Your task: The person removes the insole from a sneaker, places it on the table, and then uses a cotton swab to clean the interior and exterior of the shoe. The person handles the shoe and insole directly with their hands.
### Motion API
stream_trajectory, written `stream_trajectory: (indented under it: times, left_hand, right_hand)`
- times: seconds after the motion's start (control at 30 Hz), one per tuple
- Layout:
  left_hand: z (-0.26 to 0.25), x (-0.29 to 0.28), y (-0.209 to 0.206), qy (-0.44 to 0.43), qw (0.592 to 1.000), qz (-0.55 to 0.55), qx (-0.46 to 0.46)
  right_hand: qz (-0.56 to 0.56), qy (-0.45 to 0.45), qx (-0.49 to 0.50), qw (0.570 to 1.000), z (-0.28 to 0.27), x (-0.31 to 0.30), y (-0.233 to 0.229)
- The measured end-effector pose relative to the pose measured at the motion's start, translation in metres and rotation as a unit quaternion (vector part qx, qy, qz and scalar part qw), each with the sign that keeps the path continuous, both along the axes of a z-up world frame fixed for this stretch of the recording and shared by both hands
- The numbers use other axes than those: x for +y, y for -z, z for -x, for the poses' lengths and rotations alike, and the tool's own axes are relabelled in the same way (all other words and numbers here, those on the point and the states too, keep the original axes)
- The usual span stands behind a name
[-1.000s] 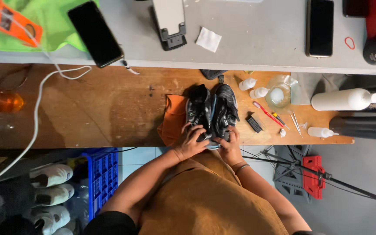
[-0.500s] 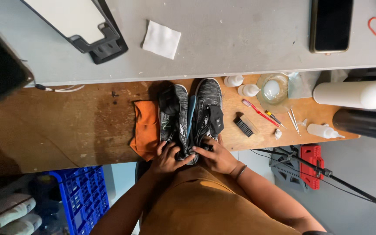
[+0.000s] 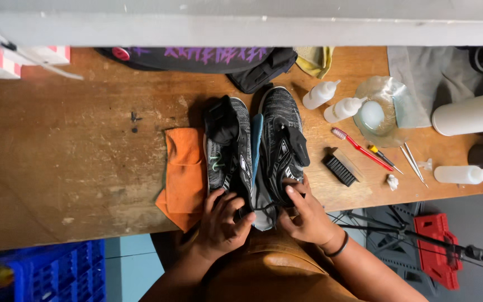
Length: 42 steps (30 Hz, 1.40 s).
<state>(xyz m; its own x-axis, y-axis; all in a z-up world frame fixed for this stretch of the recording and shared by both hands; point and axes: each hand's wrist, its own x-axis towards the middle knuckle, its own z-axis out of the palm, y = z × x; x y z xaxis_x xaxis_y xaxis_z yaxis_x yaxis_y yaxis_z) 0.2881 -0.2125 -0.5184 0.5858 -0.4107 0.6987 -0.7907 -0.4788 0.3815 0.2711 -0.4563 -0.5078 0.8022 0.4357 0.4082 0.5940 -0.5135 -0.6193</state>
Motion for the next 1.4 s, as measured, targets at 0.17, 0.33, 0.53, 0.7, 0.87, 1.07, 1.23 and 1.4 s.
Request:
stream_trajectory:
  times: [0.17, 0.33, 0.53, 0.7, 0.87, 1.07, 1.23, 1.4]
  left_hand:
    - [0.006, -0.017, 0.016, -0.075, 0.994, 0.039, -0.063]
    - [0.020, -0.039, 0.003, -0.265, 0.962, 0.040, -0.052]
    - [0.036, -0.026, -0.027, -0.199, 0.973, 0.052, 0.106]
    - [0.011, 0.014, -0.050, -0.070, 0.928, 0.202, 0.305]
    - [-0.036, 0.019, -0.023, -0.308, 0.927, -0.028, 0.210]
    - [-0.057, 0.036, 0.031, -0.313, 0.921, -0.058, 0.227]
    - [-0.060, 0.032, 0.050, -0.333, 0.934, -0.069, 0.110]
    - [-0.062, 0.031, 0.035, -0.318, 0.928, 0.004, 0.194]
  right_hand:
    - [-0.035, -0.003, -0.080, 0.996, -0.005, 0.005, 0.014]
    - [0.055, 0.075, 0.006, 0.996, 0.010, 0.010, -0.030]
    - [-0.157, 0.011, 0.137, 0.978, 0.003, -0.013, -0.054]
    - [-0.049, 0.092, 0.066, 0.992, -0.022, -0.011, -0.082]
    - [0.159, 0.078, -0.041, 0.983, -0.020, 0.022, -0.074]
    - [0.257, 0.102, -0.094, 0.956, -0.027, 0.003, -0.028]
    - [0.284, 0.135, -0.114, 0.943, -0.022, 0.024, -0.043]
    - [0.393, 0.011, 0.004, 0.919, -0.024, 0.069, -0.082]
